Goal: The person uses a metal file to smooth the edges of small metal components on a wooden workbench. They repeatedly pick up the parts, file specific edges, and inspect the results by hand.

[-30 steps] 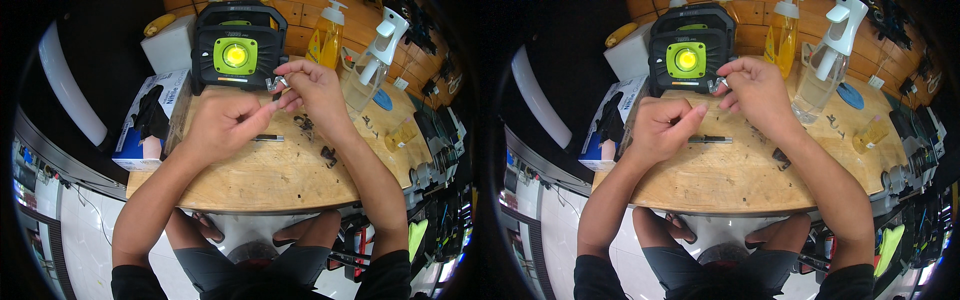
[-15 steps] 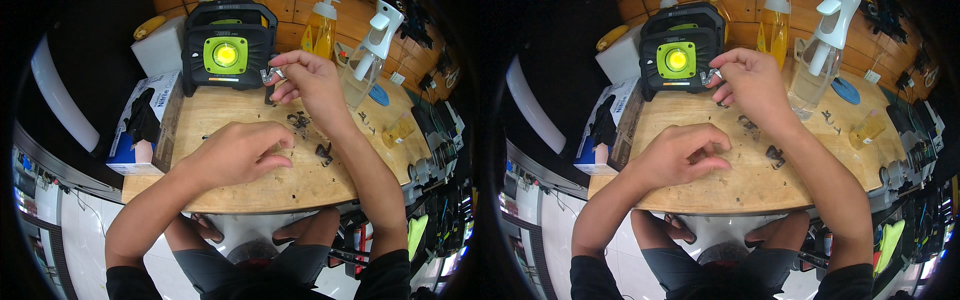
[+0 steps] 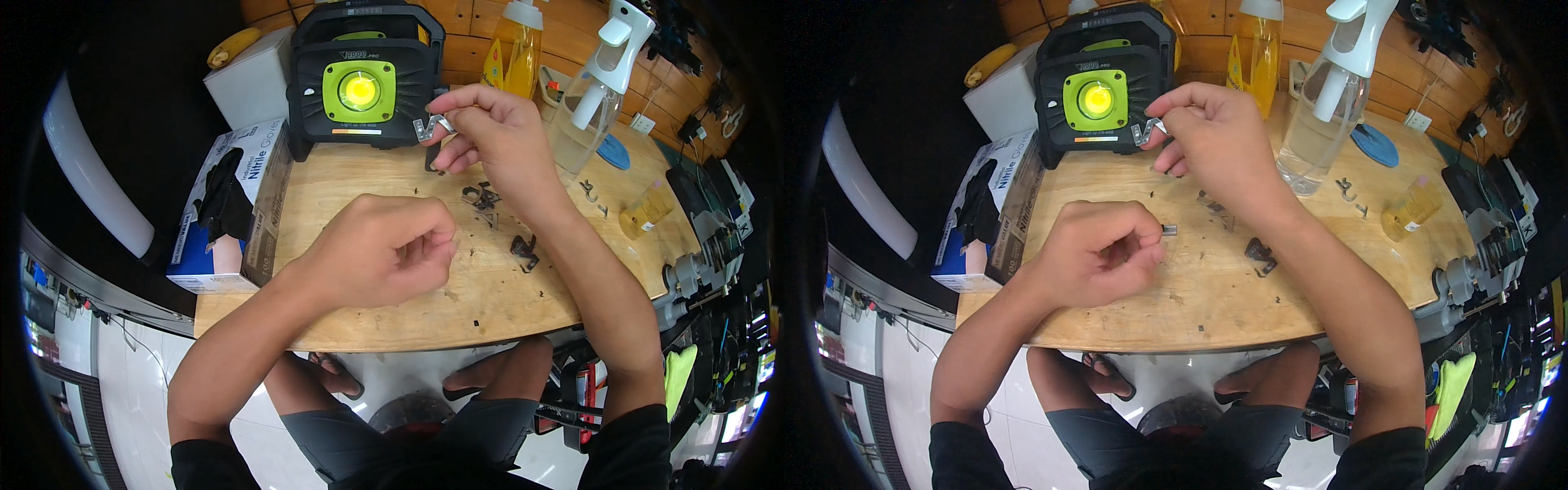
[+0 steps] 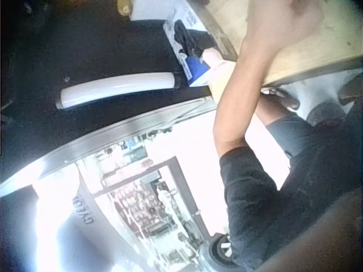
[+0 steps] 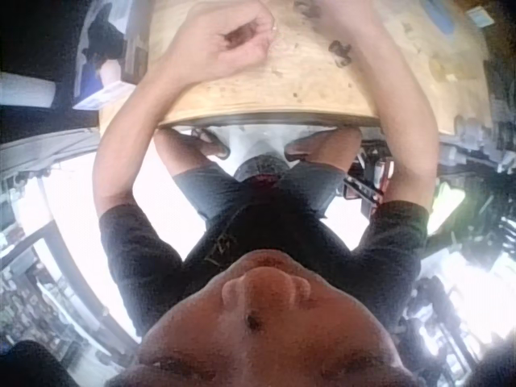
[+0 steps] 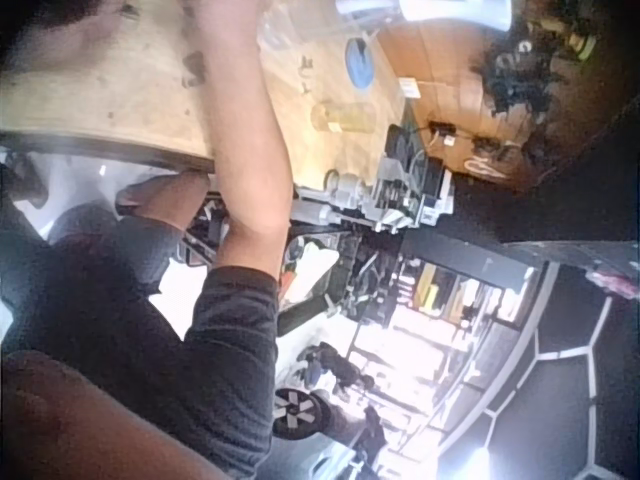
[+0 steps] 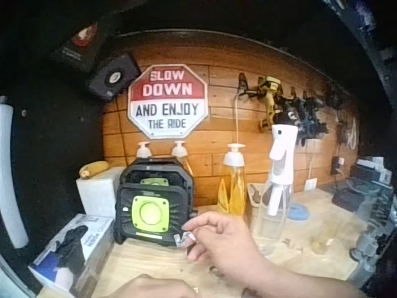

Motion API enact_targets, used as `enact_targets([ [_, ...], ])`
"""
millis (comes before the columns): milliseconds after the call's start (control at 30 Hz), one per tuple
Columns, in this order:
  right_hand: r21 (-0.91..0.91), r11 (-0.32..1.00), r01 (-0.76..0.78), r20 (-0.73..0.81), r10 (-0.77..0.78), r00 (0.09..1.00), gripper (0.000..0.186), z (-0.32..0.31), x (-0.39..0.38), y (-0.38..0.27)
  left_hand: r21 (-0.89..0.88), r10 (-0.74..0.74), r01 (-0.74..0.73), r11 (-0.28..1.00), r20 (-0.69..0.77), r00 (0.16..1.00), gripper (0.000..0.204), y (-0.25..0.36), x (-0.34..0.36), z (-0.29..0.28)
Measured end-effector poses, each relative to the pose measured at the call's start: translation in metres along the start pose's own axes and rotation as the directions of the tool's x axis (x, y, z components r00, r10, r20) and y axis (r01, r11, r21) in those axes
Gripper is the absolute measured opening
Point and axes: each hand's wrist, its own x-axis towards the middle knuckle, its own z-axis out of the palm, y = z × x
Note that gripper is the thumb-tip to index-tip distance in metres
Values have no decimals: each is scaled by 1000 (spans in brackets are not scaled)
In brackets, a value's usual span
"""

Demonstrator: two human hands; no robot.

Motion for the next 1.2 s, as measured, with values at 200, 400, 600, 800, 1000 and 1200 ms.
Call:
enact_targets([
  [200, 26, 1000, 14, 16, -15, 1000, 23, -2, -1, -1, -44, -44, 43, 998, -17, 999, 10, 2, 0, 1],
  [400, 93, 996, -14, 30, 11, 999, 23, -3, -1, -3, 53, -12, 9, 999, 66, 998, 15, -1, 1, -3],
  [600, 74, 997, 2, 54, -6, 999, 25, -5, 1, -2, 118, -89, 71, 990, 163, 983, 17, -2, 2, -5],
  [800, 156, 987, -25, 83, 12, 996, 27, -9, 1, -2, 50, -117, 128, 991, -186, 976, 17, -3, 9, -2],
  [1000, 417, 908, -42, 68, 15, 998, 31, -3, 0, 1, -258, -387, 331, 908, -213, 897, 25, -19, 12, -10],
  [1200, 609, 788, 88, -61, -64, 996, 28, 17, -16, 4, -404, -435, 424, 811, 69, 898, 21, 2, 22, 13],
])
